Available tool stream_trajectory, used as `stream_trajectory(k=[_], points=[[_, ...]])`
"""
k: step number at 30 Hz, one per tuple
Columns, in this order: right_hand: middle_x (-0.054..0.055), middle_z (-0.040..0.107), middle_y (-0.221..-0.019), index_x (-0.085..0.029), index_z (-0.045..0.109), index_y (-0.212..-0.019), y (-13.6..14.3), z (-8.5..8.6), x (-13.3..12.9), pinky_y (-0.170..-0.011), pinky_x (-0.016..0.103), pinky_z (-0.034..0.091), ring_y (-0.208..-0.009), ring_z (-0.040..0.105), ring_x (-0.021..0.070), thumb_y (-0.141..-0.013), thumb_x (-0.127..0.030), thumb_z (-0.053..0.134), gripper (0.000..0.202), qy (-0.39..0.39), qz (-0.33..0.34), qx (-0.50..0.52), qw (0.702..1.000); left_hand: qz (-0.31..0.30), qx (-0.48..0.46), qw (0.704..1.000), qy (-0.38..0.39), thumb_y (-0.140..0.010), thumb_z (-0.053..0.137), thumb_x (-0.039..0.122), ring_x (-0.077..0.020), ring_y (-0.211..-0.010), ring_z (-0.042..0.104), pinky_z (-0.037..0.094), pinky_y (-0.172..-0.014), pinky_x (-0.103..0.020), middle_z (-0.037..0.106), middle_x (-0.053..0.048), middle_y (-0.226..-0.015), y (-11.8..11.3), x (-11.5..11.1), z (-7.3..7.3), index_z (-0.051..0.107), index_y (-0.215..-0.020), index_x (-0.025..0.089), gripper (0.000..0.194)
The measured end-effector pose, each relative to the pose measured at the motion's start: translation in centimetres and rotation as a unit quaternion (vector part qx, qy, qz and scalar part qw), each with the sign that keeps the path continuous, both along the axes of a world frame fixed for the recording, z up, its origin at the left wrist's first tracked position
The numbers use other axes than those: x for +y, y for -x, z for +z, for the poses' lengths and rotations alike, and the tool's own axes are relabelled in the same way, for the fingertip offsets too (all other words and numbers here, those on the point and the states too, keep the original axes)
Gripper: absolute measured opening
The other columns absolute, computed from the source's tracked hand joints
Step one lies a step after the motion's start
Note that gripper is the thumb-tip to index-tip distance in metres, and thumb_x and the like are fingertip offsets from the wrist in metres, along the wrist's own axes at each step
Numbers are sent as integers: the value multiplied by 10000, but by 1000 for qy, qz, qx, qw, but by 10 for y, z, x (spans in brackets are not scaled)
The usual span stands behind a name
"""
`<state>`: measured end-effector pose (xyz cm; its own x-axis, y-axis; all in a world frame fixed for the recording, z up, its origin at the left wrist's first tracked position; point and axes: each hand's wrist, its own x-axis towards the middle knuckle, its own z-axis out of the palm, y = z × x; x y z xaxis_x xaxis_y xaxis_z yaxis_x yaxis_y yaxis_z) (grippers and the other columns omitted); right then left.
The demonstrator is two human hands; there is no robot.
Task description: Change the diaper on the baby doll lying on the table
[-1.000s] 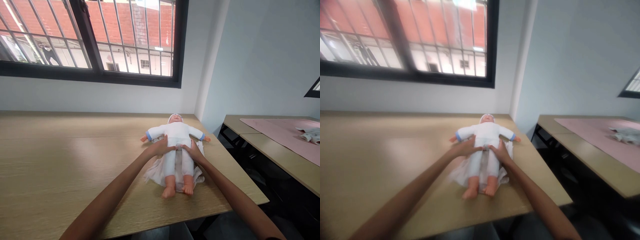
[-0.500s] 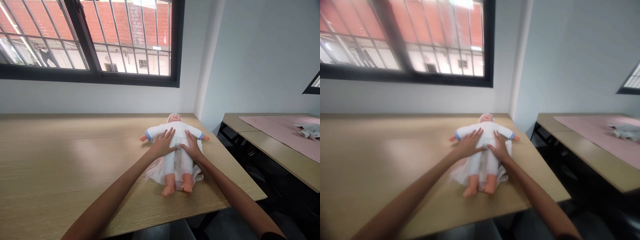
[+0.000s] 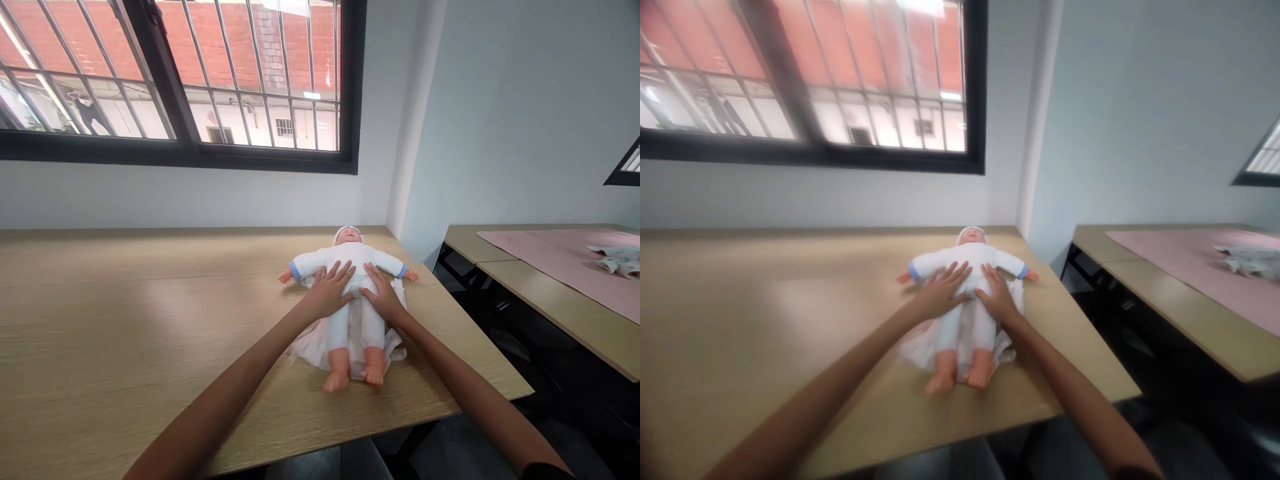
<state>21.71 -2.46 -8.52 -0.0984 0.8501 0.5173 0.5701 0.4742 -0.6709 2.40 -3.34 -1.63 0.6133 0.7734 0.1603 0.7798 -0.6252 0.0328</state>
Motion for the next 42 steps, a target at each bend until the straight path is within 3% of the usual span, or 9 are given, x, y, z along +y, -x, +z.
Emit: stream_trajectory(k=[20, 27, 30, 32, 34, 36, 39, 42], points=[[96, 491, -1415, -204, 495, -1354, -1, 7, -5, -1134, 457, 280, -1322, 423, 255, -786, -316, 572, 584, -23, -5, -20, 1000, -1, 39, 999, 23, -939, 366, 304, -320, -1455, 114, 225, -1134, -509, 150, -120, -1580, -3, -10, 12, 195, -1502, 127, 615], [103, 523, -1357, -182, 504, -1327, -1, 10, -9, -1142, 446, 271, -1306, 425, 261, -781, -309, 568, 564, -15, -27, -24, 999, 14, -12, 999, 45, -914, 448, 302, -296, -1452, 156, 290, -1110, -483, 222, -143, -1562, -5, -14, 11, 203, -1497, 137, 653], [176, 416, -1405, -123, 382, -1410, 5, 12, -14, -1146, 466, 259, -1352, 349, 306, -724, -386, 656, 784, 36, -62, -36, 997, 88, -59, 993, 56, -866, 552, 400, -380, -1435, 161, 370, -1032, -521, 118, -233, -1565, -13, -23, 7, 102, -1512, 100, 843], [226, 301, -1451, -100, 225, -1478, 8, 13, -17, -1140, 512, 245, -1387, 267, 360, -624, -428, 748, 1053, 102, -86, -55, 990, 132, -75, 985, 84, -783, 658, 446, -466, -1354, 310, 441, -944, -510, 66, -316, -1542, -16, -29, 6, 39, -1513, 74, 1026], [255, 201, -1483, -87, 92, -1504, 5, 14, -19, -1139, 521, 236, -1410, 201, 385, -562, -388, 797, 1215, 151, -69, -76, 983, 143, -78, 979, 123, -694, 749, 425, -479, -1209, 497, 477, -888, -459, 74, -366, -1517, -16, -31, 8, 6, -1511, 62, 1162], [256, 171, -1499, -82, 56, -1509, -5, 17, -19, -1145, 487, 242, -1422, 183, 374, -570, -291, 792, 1211, 161, -15, -101, 982, 130, -74, 975, 164, -615, 809, 343, -437, -1105, 593, 486, -870, -403, 81, -362, -1517, -9, -29, 12, -23, -1513, 88, 1251], [213, 242, -1501, -133, 112, -1514, -29, 26, -19, -1141, 455, 264, -1418, 222, 346, -641, -190, 729, 1071, 128, 59, -147, 979, 86, -63, 972, 207, -592, 793, 225, -388, -1110, 605, 490, -861, -367, 7, -300, -1552, 10, -21, 15, -46, -1519, 202, 1251], [164, 268, -1510, -193, 117, -1516, -46, 33, -29, -1123, 457, 306, -1408, 265, 304, -731, -163, 637, 943, 59, 112, -203, 971, 36, -59, 974, 215, -659, 718, 226, -357, -1130, 601, 498, -844, -372, -62, -218, -1579, 31, -9, 9, -22, -1512, 326, 1133]])
